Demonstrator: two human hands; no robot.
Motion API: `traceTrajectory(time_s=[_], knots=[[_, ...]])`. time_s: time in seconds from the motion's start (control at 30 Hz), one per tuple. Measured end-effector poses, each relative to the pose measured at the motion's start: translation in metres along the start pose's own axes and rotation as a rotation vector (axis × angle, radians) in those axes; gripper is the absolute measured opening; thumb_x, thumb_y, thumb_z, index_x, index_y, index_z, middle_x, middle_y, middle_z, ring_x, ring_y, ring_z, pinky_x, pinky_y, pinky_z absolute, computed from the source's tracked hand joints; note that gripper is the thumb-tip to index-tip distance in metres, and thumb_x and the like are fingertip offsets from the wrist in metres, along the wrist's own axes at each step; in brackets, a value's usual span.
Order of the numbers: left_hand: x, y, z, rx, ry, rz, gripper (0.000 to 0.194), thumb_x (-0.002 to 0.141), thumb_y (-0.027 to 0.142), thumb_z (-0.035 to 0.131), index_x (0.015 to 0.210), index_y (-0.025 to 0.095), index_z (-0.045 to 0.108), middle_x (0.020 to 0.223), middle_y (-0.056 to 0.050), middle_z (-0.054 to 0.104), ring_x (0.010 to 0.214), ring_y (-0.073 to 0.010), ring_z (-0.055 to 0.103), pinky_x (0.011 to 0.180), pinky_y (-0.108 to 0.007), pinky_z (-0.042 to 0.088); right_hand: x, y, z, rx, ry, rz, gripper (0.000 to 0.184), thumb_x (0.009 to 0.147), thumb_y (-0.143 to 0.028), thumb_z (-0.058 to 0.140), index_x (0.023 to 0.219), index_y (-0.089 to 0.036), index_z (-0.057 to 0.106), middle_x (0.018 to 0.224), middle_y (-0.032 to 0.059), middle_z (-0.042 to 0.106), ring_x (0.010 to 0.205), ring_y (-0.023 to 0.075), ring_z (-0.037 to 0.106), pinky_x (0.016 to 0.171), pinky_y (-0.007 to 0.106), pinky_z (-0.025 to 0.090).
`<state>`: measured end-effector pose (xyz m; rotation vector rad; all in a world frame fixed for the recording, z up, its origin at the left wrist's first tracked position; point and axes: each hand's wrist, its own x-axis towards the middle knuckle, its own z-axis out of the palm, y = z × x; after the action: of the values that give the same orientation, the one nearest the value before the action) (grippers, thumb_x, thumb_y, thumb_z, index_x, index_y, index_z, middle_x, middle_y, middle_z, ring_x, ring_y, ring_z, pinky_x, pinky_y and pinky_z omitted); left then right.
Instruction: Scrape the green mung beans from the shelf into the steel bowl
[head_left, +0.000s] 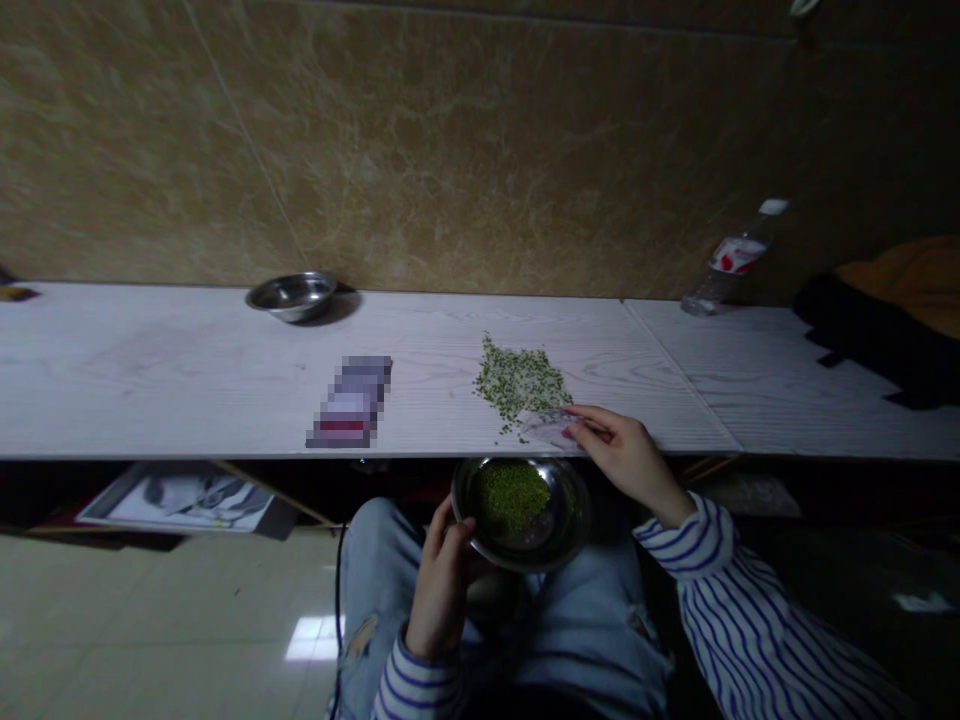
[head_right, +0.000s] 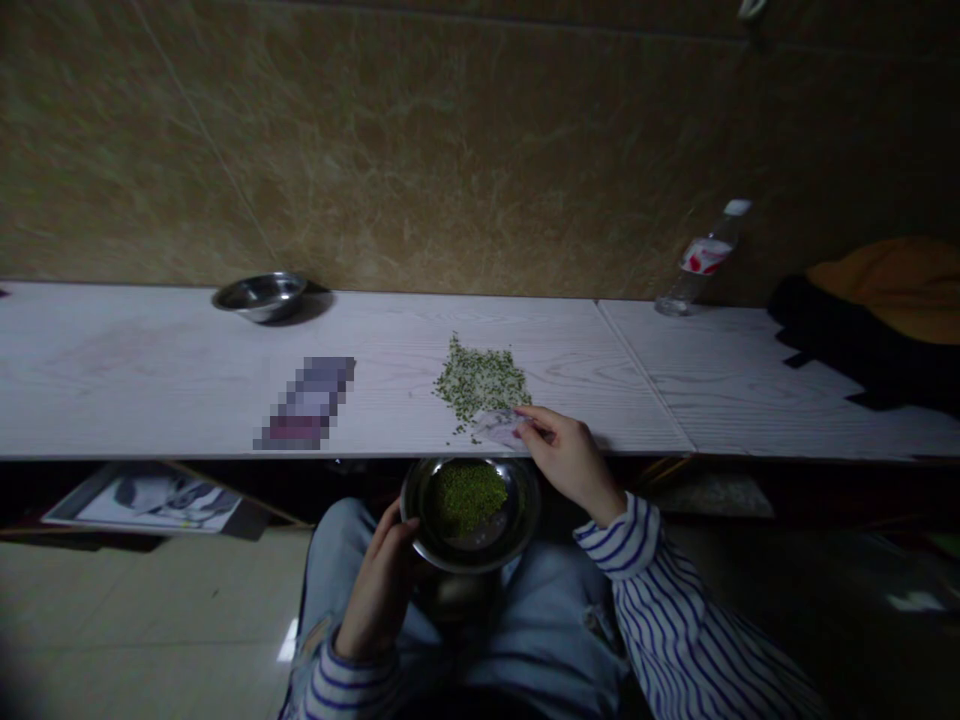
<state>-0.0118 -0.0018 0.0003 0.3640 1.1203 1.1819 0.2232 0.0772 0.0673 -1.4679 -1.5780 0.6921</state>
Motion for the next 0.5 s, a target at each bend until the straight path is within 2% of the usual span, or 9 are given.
traceTrajectory(time_s=[0.23, 0.5], knots=[[-0.0001, -0.0014, -0.0011, 0.003, -0.005, 0.006, 0.055, 0.076, 0.032, 0.070, 0.130, 0.023, 0.059, 0.127, -0.011, 0.065, 0.101, -0.0261, 0.066, 0.067, -0.031, 0.056, 0.0021, 0.0000, 0.0028, -0.001, -0.031, -0.006, 0.034, 0.085, -0.033, 0.060, 0.113, -0.019, 0.073, 0.104, 0.0091, 0.077, 0.089, 0.0222, 0.074, 0.085, 0.036, 0.060], [0.0009, -0.0011, 0.0004, -0.003, -0.019, -0.011, 0.052, 0.077, 0.029, 0.068, 0.128, 0.022, 0.058, 0.123, -0.010, 0.065, 0.091, -0.0214, 0.067, 0.066, -0.029, 0.055, -0.0004, -0.0016, -0.0032, 0.022, -0.043, -0.008, 0.032, 0.082, -0.031, 0.062, 0.109, -0.019, 0.074, 0.100, 0.0084, 0.078, 0.086, 0.0213, 0.075, 0.082, 0.034, 0.061]])
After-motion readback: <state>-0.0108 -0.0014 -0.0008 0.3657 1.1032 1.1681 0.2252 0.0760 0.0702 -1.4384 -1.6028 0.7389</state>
